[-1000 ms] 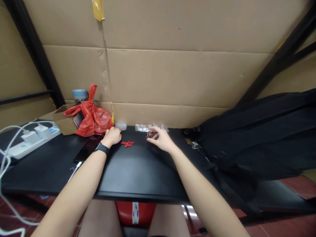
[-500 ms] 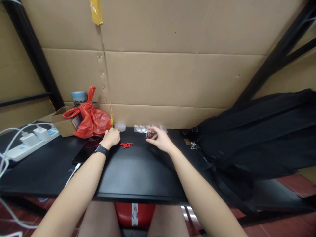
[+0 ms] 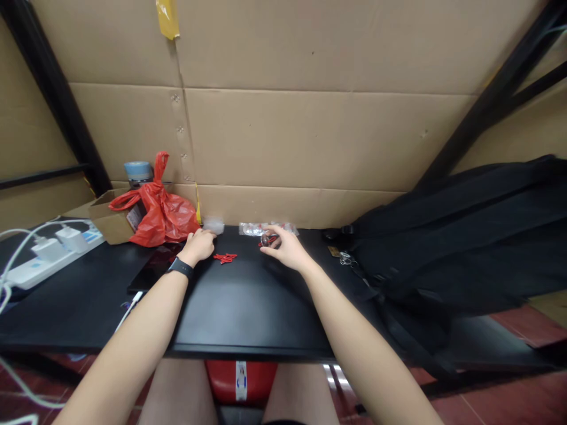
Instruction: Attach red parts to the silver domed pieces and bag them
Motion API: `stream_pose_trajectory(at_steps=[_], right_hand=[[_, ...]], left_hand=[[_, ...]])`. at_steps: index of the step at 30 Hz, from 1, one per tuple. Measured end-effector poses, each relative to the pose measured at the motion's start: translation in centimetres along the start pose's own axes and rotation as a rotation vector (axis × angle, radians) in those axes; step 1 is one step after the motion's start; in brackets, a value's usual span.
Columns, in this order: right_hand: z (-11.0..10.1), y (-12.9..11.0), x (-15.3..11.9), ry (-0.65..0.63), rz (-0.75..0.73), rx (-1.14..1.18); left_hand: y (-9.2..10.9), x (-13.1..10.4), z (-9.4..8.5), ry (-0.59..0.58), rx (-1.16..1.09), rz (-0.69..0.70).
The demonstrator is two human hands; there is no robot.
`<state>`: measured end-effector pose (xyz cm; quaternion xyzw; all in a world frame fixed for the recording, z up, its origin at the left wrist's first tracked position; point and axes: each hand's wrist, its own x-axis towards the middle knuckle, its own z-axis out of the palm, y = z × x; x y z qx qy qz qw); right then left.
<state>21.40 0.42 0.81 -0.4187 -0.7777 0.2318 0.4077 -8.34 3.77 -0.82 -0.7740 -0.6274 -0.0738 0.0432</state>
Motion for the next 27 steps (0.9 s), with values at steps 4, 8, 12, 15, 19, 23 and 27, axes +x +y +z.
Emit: stream_pose_trajectory(at_steps=[4, 8, 12, 15, 19, 23, 27], right_hand=[[0.1, 0.2, 0.0, -0.006, -0.005, 0.0], [0.1, 0.4, 0.1, 0.006, -0.01, -0.001], [0.1, 0.5, 0.1, -0.004, -0.018, -0.002], [-0.1, 0.4, 0.1, 0.0, -0.031, -0.004], [-1.0, 0.2, 0.2, 0.07, -0.045, -0.023], [-2.3, 0.2, 0.3, 0.167, -0.031, -0.055], [-3.0, 0.5, 0.4, 0.2, -0.028, -0.073]], left_hand=[[0.0, 0.1, 0.3, -0.012, -0.01, 0.001], [0.1, 0.0, 0.2, -0.005, -0.018, -0.016], [0.4, -0.2, -0.4, 0.037, -0.017, -0.022], [0.8, -0.5, -1.3, 0.103, -0.015, -0.022], [1.7, -0.9, -2.8, 0.309, -0.075, 0.028], [4.3, -1.5, -3.9, 0.359, -0.269, 0.234], [8.6, -2.6, -3.6, 0.239, -0.367, 0.396]])
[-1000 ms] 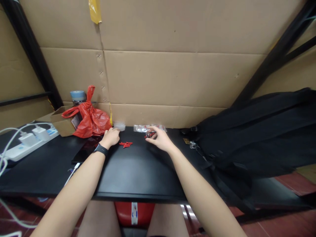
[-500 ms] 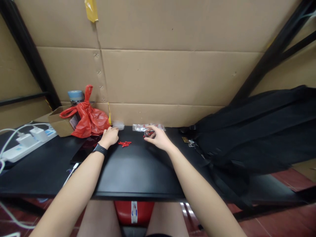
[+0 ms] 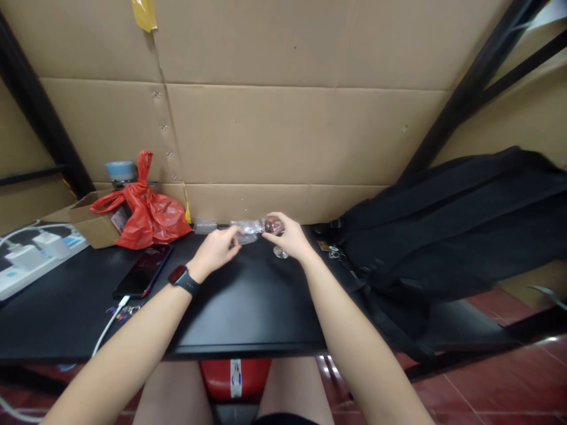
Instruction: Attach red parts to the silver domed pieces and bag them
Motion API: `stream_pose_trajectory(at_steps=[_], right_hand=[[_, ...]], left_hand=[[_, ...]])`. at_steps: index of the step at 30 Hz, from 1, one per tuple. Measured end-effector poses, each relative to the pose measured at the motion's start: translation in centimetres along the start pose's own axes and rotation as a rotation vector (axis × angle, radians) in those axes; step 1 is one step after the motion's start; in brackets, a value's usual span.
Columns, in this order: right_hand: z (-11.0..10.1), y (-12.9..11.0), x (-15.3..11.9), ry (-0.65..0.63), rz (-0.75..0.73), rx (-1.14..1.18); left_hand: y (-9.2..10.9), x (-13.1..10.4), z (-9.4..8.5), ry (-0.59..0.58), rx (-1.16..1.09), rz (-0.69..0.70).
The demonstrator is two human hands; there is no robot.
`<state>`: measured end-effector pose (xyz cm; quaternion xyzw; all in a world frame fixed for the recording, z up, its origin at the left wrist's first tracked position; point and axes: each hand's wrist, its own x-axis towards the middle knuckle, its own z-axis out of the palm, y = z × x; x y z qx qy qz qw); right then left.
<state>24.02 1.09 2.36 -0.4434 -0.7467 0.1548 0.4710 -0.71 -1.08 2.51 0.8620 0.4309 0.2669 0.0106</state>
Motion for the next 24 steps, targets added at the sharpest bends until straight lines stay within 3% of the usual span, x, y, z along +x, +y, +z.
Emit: stream_pose_trajectory(at_steps=[4, 8, 14, 18, 21, 24], right_hand=[[-0.5, 0.2, 0.0, 0.0, -0.016, -0.034], [-1.1, 0.1, 0.0, -0.004, -0.022, -0.099], [-2.3, -0.1, -0.1, -0.146, -0.03, -0.089], [-2.9, -0.9, -0.6, -0.322, 0.04, -0.112], [-2.8, -1.9, -0.9, -0.484, 0.075, -0.177], [-2.2, -2.7, -1.2, -0.56, 0.108, -0.3]], left_hand=[[2.7, -0.1, 2.0, -0.133, 0.039, 0.173], [3.2, -0.3, 2.8, -0.229, -0.031, 0.283], [2.7, -0.7, 2.5, -0.316, -0.012, 0.246], [2.4, -1.1, 2.6, -0.337, 0.11, 0.167], [2.3, -1.3, 2.8, -0.329, 0.169, 0.12], [2.4, -1.4, 2.8, -0.317, 0.179, 0.118]])
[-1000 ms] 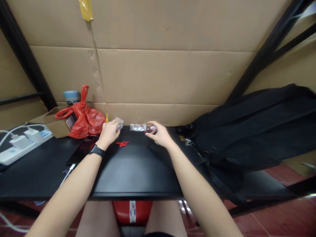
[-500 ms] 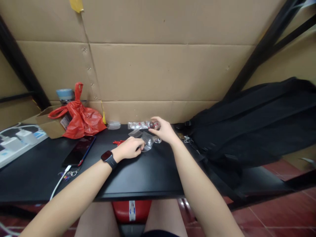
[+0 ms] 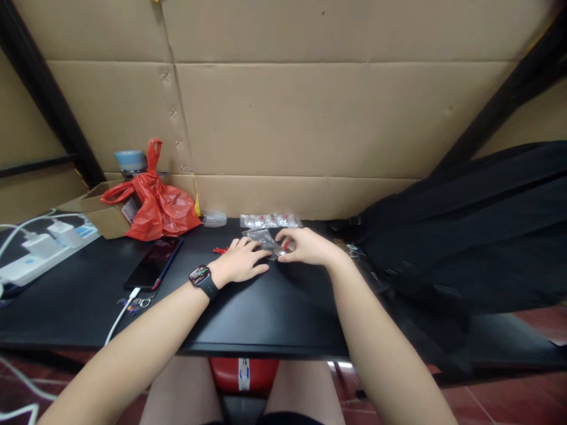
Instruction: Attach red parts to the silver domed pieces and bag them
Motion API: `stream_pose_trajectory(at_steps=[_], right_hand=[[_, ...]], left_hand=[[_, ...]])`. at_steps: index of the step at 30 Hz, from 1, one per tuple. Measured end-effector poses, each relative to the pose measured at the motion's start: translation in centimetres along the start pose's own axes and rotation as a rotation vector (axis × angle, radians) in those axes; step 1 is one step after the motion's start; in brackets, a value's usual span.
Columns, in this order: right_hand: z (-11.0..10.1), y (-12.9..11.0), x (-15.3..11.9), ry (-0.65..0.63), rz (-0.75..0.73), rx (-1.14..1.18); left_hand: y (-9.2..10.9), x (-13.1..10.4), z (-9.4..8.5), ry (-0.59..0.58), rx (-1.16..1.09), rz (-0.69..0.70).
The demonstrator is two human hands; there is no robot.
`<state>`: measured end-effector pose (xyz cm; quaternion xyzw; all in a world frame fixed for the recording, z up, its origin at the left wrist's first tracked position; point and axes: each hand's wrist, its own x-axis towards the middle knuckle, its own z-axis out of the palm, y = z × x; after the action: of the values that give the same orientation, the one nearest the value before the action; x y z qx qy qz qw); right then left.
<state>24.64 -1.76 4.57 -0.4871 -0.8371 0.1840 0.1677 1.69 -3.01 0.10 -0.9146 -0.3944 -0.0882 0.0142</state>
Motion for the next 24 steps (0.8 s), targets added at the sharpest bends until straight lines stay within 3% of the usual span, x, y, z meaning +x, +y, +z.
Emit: stream_pose_trajectory(at_steps=[6, 16, 24], right_hand=[[1.2, -0.4, 0.6, -0.008, 0.12, -0.097], [2.5, 1.4, 1.5, 0.001, -0.048, 0.035], [4.3, 1.1, 3.1, 0.17, -0.028, -0.158]], left_hand=[[-0.1, -0.1, -0.8, -0.122, -0.064, 0.026], [-0.7, -0.2, -0.8, -0.184, -0.105, 0.023], [-0.6, -0.2, -0.9, -0.183, -0.133, 0.028]])
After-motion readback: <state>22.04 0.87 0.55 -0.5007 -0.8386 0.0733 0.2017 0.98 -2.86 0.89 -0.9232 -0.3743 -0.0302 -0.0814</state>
